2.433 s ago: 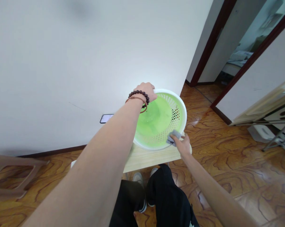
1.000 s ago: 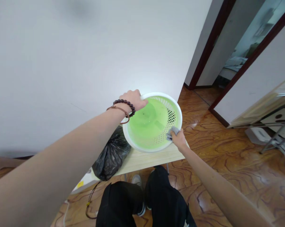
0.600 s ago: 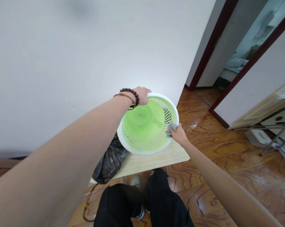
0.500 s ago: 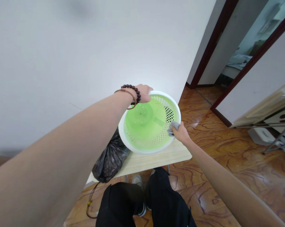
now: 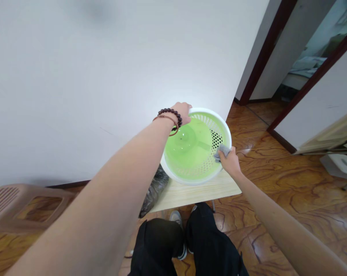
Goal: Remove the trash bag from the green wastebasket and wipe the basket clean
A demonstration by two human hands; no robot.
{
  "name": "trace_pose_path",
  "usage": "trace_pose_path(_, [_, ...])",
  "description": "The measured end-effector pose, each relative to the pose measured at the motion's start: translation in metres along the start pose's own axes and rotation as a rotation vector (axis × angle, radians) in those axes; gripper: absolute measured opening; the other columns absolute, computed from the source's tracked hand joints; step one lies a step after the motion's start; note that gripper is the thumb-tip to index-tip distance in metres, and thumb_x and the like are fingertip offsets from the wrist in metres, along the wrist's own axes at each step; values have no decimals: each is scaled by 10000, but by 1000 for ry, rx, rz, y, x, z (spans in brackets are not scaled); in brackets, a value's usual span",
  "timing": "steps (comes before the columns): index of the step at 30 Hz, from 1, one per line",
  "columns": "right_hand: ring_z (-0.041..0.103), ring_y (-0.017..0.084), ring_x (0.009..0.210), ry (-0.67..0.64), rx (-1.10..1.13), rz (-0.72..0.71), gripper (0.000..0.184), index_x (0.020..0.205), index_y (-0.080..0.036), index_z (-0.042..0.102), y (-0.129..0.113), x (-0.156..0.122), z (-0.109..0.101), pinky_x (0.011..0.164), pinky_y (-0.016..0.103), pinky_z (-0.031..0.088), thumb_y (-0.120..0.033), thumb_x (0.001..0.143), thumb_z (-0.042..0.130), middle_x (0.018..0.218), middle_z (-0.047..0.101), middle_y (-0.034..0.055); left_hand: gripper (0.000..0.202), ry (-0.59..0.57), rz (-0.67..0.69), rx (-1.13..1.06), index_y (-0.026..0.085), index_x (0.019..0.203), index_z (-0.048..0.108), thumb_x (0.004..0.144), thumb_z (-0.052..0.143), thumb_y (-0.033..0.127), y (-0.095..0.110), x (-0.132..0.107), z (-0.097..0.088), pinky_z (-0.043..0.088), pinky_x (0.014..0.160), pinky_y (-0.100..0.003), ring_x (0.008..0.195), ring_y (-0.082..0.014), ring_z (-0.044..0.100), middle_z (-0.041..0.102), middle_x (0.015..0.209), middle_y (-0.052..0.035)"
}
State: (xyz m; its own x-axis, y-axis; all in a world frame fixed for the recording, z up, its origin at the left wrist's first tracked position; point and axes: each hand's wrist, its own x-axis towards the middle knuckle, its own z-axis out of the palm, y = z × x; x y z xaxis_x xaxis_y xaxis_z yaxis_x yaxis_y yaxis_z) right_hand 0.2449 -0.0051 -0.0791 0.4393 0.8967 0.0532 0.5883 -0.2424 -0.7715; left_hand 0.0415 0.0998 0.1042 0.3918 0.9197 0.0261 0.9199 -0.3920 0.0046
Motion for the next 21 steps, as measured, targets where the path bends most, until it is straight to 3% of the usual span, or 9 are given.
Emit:
trace_pose_path(3, [633, 220, 840, 35, 288, 217, 448, 1092, -173, 416, -2, -40, 34, 651, 312, 528, -377, 733, 589, 977, 638, 124, 423, 4, -23, -24, 187, 1049, 600, 636, 518, 219, 4, 4, 0, 472, 638, -265, 770, -193, 604, 624, 887, -84])
trace_pose_path(6, [650, 196, 742, -70, 611, 487, 482, 1092, -190, 421, -7, -88, 78, 497, 285, 541, -375, 696, 626, 993, 638, 96, 405, 1, 16, -18, 207, 1012, 617, 616, 539, 231, 8, 7, 3, 473, 645, -267, 784, -197, 604, 618, 897, -78])
trace_pose_path(9, [649, 171, 616, -204, 801, 589, 388, 1043, -160, 494, -12, -115, 101, 503, 307, 560, -360, 725, 592, 893, 658, 82, 380, -5, 66, -10, 219, 978, 634, 609, 542, 238, 12, 8, 5, 470, 636, -268, 777, -199, 602, 618, 890, -71])
trace_pose_path(11, [655, 173, 628, -228, 822, 583, 339, 991, -140, 547, -10, -116, 98, 521, 303, 568, -333, 717, 600, 876, 662, 84, 363, -10, 67, -19, 218, 960, 642, 613, 539, 245, 12, 8, 5, 466, 623, -264, 765, -197, 601, 620, 885, -73])
trace_pose_path(14, [665, 196, 698, -228, 764, 522, 336, 935, -123, 589, 0, -103, 78, 503, 281, 568, -340, 683, 639, 890, 662, 94, 373, -16, 41, -31, 216, 973, 644, 617, 538, 252, 9, 6, 3, 457, 608, -252, 739, -183, 596, 627, 874, -74])
trace_pose_path(17, [662, 203, 718, -221, 701, 426, 376, 933, -117, 592, 9, -91, 58, 482, 268, 562, -393, 683, 636, 893, 661, 99, 397, 6, 0, -22, 216, 1015, 632, 636, 519, 257, 3, 3, 1, 455, 610, -249, 732, -181, 592, 637, 848, -71])
trace_pose_path(21, [652, 201, 717, -223, 564, 345, 409, 957, -121, 574, 11, -84, 48, 458, 251, 538, -419, 682, 626, 895, 660, 103, 434, 19, -72, 40, 240, 1079, 602, 655, 508, 241, -5, -4, 0, 459, 638, -242, 764, -183, 591, 649, 850, -60])
